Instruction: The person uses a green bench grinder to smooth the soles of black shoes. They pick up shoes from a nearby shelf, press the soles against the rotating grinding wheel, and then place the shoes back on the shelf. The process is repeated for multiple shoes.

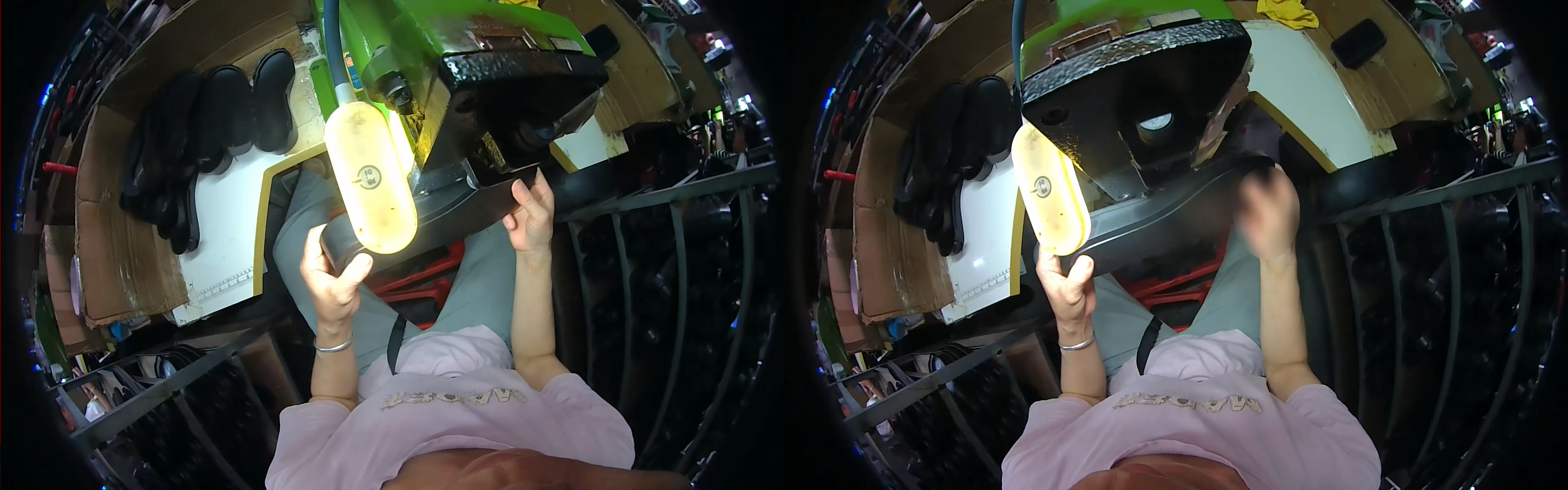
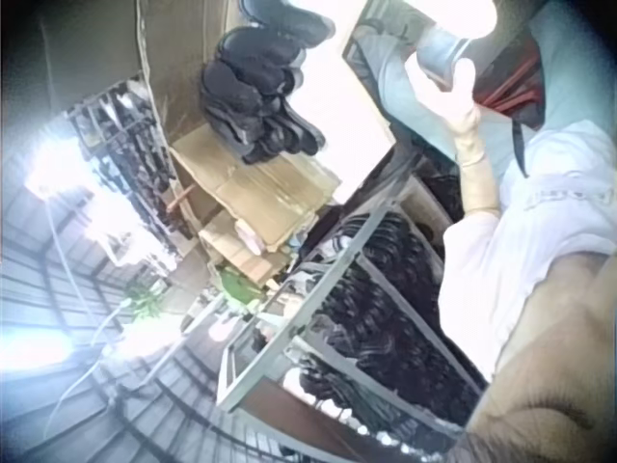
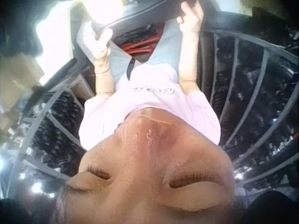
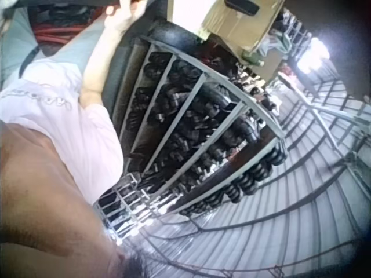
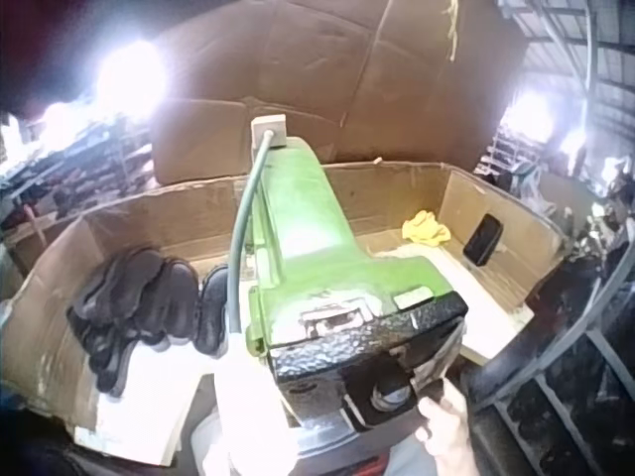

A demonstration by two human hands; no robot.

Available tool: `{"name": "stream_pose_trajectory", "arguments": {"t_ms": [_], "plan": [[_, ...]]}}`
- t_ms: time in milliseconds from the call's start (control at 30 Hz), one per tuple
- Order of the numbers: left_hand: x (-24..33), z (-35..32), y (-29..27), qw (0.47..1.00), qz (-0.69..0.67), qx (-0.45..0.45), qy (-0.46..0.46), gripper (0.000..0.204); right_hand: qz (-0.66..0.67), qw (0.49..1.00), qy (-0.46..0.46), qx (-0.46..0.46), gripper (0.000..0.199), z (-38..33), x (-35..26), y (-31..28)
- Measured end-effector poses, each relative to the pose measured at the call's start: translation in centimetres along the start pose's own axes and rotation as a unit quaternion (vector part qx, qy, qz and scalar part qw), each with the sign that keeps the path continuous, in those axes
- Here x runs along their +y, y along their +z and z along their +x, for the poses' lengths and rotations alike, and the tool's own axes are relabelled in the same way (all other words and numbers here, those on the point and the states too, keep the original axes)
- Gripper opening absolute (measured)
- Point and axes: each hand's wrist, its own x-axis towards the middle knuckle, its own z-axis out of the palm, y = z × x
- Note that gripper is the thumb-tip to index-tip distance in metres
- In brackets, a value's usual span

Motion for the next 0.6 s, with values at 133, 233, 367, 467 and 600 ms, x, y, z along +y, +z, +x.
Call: {"name": "stream_pose_trajectory", "arguments": {"t_ms": [133, 233, 367, 467, 600], "plan": [[0.1, 0.5, -1.0, 1.0, 0.024, -0.01, -0.01, 0.049, 0.026, 0.999, 0.016, 0.01, 0.027, -0.5, 0.5, 0.3], [0.9, 1.0, -2.5, 0.999, -0.007, -0.027, -0.019, 0.048, 0.049, 0.998, 0.038, 0.004, 0.029, -1.3, 1.4, 1.1], [0.9, 0.4, -6.4, 0.996, 0.032, -0.052, -0.057, 0.065, 0.063, 0.996, 0.055, -0.001, 0.028, -1.5, 2.9, 2.3], [1.6, -0.3, -8.7, 0.995, 0.001, -0.04, -0.095, 0.066, 0.062, 0.995, 0.078, -0.017, 0.03, -2.0, 4.0, 3.4], [2.2, -1.4, -10.1, 0.99, 0.07, -0.037, -0.114, 0.049, 0.001, 0.997, 0.048, -0.053, 0.031, -2.4, 4.7, 4.5]]}}
